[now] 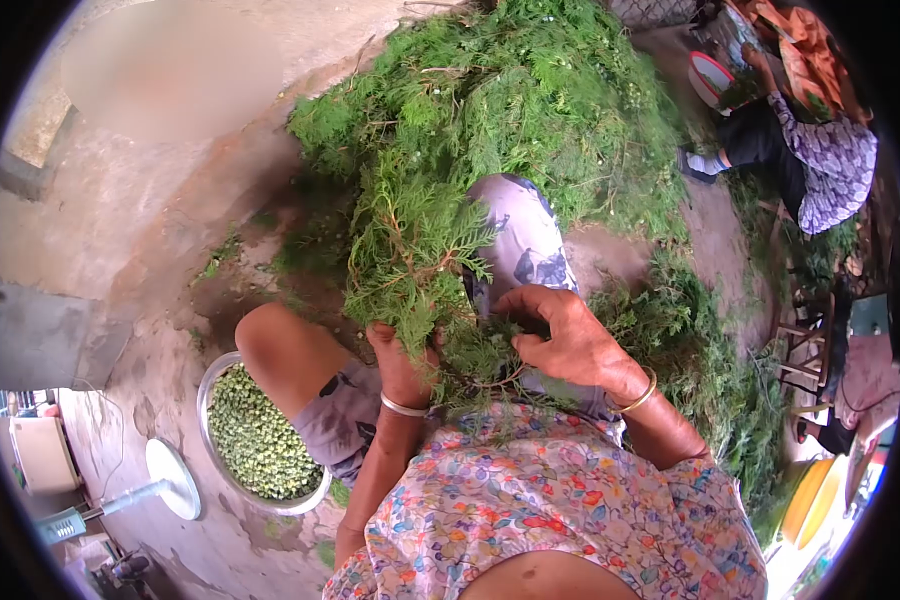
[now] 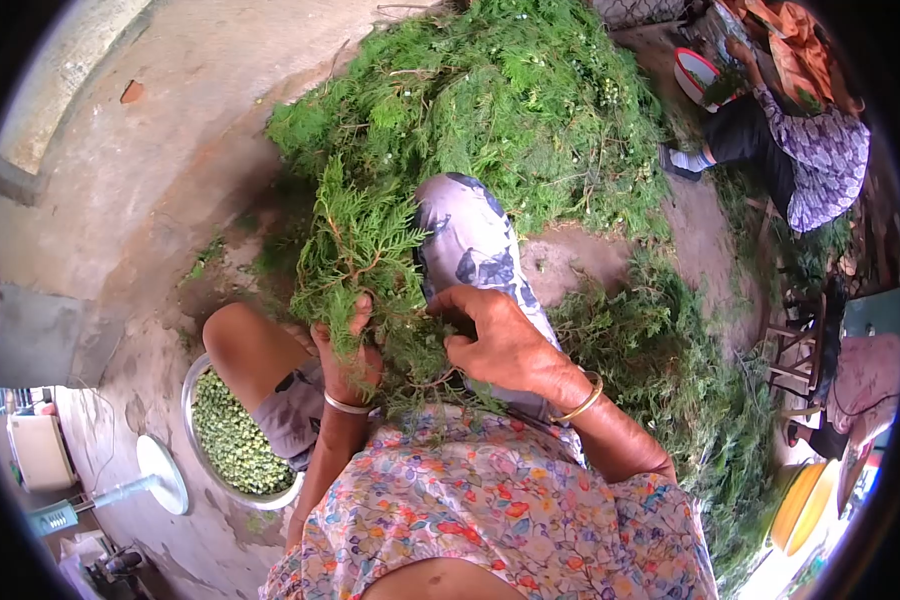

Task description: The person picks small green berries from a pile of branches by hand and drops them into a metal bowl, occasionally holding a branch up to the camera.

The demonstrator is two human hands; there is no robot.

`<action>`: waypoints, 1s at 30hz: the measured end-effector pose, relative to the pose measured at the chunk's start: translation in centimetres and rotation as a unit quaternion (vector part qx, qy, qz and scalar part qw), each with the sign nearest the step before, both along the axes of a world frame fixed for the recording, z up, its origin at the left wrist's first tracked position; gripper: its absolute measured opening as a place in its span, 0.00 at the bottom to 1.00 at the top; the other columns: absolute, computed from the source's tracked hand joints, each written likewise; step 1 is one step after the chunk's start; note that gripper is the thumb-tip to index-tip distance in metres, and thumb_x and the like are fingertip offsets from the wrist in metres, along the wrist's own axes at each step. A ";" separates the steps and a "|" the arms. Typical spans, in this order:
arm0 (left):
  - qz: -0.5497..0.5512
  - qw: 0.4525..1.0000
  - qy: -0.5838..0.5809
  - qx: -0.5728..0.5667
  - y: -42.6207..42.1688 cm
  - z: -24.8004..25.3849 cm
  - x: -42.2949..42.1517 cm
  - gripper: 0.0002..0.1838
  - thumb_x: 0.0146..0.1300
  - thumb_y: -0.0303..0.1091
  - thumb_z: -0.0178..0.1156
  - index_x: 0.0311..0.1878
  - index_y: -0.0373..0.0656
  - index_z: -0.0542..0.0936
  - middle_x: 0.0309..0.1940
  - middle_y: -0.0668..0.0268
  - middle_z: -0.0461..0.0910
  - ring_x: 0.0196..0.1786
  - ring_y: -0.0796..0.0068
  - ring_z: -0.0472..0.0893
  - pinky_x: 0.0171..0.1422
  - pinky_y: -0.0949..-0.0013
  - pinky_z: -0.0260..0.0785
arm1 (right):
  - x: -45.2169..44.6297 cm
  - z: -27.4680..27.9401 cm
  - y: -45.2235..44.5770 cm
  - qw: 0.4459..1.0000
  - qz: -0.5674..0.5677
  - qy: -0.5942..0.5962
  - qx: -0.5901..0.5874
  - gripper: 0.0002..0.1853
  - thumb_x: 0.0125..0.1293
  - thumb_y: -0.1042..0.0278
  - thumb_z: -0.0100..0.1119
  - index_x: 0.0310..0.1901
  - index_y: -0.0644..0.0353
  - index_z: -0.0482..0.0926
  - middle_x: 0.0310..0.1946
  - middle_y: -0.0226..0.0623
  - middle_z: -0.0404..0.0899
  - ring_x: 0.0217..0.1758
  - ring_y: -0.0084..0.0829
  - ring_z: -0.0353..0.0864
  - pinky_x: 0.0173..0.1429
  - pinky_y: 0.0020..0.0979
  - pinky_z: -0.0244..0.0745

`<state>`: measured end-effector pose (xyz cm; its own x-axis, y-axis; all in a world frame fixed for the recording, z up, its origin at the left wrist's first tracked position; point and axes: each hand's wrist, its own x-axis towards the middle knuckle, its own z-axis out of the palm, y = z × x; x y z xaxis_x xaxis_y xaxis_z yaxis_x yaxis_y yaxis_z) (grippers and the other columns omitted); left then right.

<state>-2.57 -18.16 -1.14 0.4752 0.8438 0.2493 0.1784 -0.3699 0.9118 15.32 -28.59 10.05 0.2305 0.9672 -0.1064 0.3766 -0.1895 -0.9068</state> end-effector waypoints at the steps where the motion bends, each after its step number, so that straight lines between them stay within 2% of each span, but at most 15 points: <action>1: 0.007 0.993 -0.083 -0.088 0.2 -0.5 0.1 0.25 0.54 0.21 0.56 0.57 0.51 0.74 0.48 0.69 0.77 0.50 0.68 0.73 0.57 0.64 0.58 | 0.1 -0.5 0.0 1.000 -0.001 0.000 -0.001 0.23 0.48 0.76 0.55 0.50 0.67 0.74 0.31 0.44 0.79 0.35 0.31 0.79 0.44 0.32 0.74; 2: 0.015 0.971 -0.163 -0.175 0.3 -0.8 0.2 0.24 0.54 0.21 0.58 0.56 0.52 0.73 0.47 0.70 0.77 0.48 0.69 0.74 0.53 0.65 0.62 | 0.3 -1.0 -0.1 0.998 0.010 0.052 0.021 0.22 0.48 0.76 0.55 0.49 0.67 0.74 0.30 0.42 0.79 0.35 0.29 0.78 0.42 0.30 0.73; 4: 0.000 0.963 -0.171 -0.211 0.3 -0.4 0.2 0.22 0.54 0.21 0.60 0.52 0.51 0.71 0.47 0.69 0.77 0.45 0.70 0.76 0.47 0.66 0.65 | 0.5 -0.7 -0.1 0.993 0.020 0.105 0.043 0.21 0.48 0.76 0.54 0.48 0.67 0.75 0.29 0.39 0.78 0.34 0.26 0.77 0.41 0.28 0.73; 6: -0.017 0.953 -0.179 -0.245 0.1 1.2 0.6 0.21 0.53 0.21 0.63 0.48 0.51 0.68 0.46 0.69 0.77 0.42 0.72 0.77 0.41 0.67 0.69 | 0.7 1.1 -0.2 0.988 0.041 0.132 -0.062 0.21 0.48 0.77 0.53 0.48 0.67 0.75 0.28 0.35 0.78 0.32 0.21 0.73 0.38 0.25 0.70; 8: 0.104 0.849 -0.285 -0.433 -0.4 3.4 1.6 0.18 0.55 0.23 0.64 0.43 0.50 0.67 0.44 0.68 0.76 0.40 0.72 0.78 0.31 0.69 0.70 | 1.0 0.4 -0.4 0.989 0.049 0.133 -0.048 0.21 0.48 0.77 0.53 0.48 0.66 0.76 0.28 0.34 0.77 0.31 0.20 0.72 0.36 0.24 0.69; 11: 0.064 0.825 -0.333 -0.452 0.1 2.3 1.4 0.10 0.58 0.25 0.61 0.41 0.46 0.73 0.43 0.66 0.76 0.39 0.71 0.78 0.31 0.66 0.71 | 1.2 0.6 -0.7 0.989 0.056 0.130 -0.029 0.20 0.48 0.79 0.52 0.46 0.67 0.77 0.27 0.29 0.76 0.30 0.16 0.69 0.33 0.21 0.65; 14: 0.034 0.894 -0.263 -0.361 0.3 2.1 1.2 0.04 0.61 0.28 0.60 0.38 0.41 0.75 0.38 0.64 0.77 0.35 0.69 0.78 0.30 0.66 0.70 | 2.0 1.8 -1.2 0.992 0.072 0.086 -0.060 0.18 0.48 0.81 0.53 0.44 0.67 0.78 0.26 0.25 0.74 0.28 0.14 0.67 0.30 0.20 0.63; 16: 0.049 0.885 -0.255 -0.386 0.3 3.7 1.7 0.05 0.61 0.29 0.60 0.37 0.40 0.74 0.35 0.63 0.77 0.31 0.69 0.77 0.30 0.66 0.70 | 2.6 1.7 -1.8 0.991 0.088 0.043 -0.095 0.17 0.48 0.81 0.54 0.43 0.67 0.78 0.25 0.24 0.74 0.28 0.14 0.67 0.30 0.20 0.64; 18: 0.063 0.875 -0.247 -0.412 0.3 4.3 1.8 0.06 0.61 0.30 0.60 0.37 0.39 0.74 0.31 0.63 0.76 0.28 0.68 0.77 0.30 0.66 0.70 | 2.8 0.2 -2.5 0.996 -0.050 0.054 -0.047 0.12 0.50 0.76 0.58 0.39 0.64 0.79 0.24 0.34 0.77 0.26 0.19 0.71 0.32 0.25 0.69; 20: -0.018 0.918 -0.188 -0.349 0.5 4.2 1.3 0.07 0.62 0.31 0.59 0.37 0.38 0.74 0.27 0.61 0.75 0.24 0.66 0.75 0.30 0.65 0.70 | 3.4 -1.1 -3.1 0.995 -0.098 -0.006 -0.011 0.10 0.52 0.77 0.60 0.38 0.65 0.79 0.23 0.34 0.77 0.27 0.19 0.72 0.33 0.25 0.69; 22: -0.027 0.909 -0.213 -0.357 1.2 4.7 1.1 0.06 0.62 0.31 0.58 0.37 0.39 0.74 0.27 0.61 0.74 0.24 0.67 0.73 0.29 0.65 0.68 | 3.9 -1.4 -3.4 0.973 -0.194 -0.119 0.045 0.10 0.52 0.80 0.59 0.39 0.66 0.78 0.24 0.33 0.77 0.27 0.19 0.72 0.33 0.25 0.69; 24: -0.034 0.900 -0.236 -0.365 2.1 4.9 0.8 0.05 0.63 0.31 0.57 0.37 0.39 0.73 0.26 0.62 0.73 0.24 0.68 0.72 0.28 0.66 0.66 | 4.3 -1.3 -4.1 0.979 -0.203 -0.015 0.024 0.10 0.53 0.83 0.58 0.39 0.68 0.77 0.24 0.32 0.77 0.28 0.18 0.73 0.32 0.23 0.69; 26: -0.034 0.771 -0.369 -0.518 3.1 4.6 0.5 0.08 0.63 0.32 0.57 0.36 0.37 0.73 0.25 0.59 0.72 0.25 0.69 0.71 0.27 0.69 0.63 | 4.2 -0.5 -4.5 0.986 -0.153 0.062 -0.035 0.09 0.54 0.83 0.58 0.39 0.69 0.77 0.24 0.31 0.78 0.28 0.16 0.73 0.33 0.21 0.69; 28: -0.041 0.762 -0.370 -0.529 3.8 4.3 0.3 0.06 0.63 0.31 0.57 0.39 0.41 0.71 0.25 0.59 0.72 0.24 0.69 0.70 0.25 0.69 0.59 | 4.0 0.0 -4.7 0.988 -0.139 0.046 -0.044 0.08 0.55 0.83 0.57 0.38 0.71 0.77 0.23 0.31 0.78 0.26 0.15 0.74 0.31 0.21 0.71; 30: -0.081 0.712 -0.419 -0.558 4.7 3.6 -0.5 0.08 0.63 0.30 0.56 0.43 0.43 0.69 0.23 0.61 0.69 0.23 0.71 0.68 0.24 0.70 0.58 | 4.2 0.1 -5.1 0.971 -0.147 0.183 -0.040 0.07 0.56 0.83 0.55 0.38 0.71 0.77 0.23 0.33 0.78 0.24 0.18 0.76 0.28 0.21 0.72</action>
<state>-3.06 -13.51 2.49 0.6684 0.6889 -0.2804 -0.5626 0.7149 0.4151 19.55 -33.73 10.12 0.4279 0.8507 -0.3053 -0.0493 -0.3153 -0.9477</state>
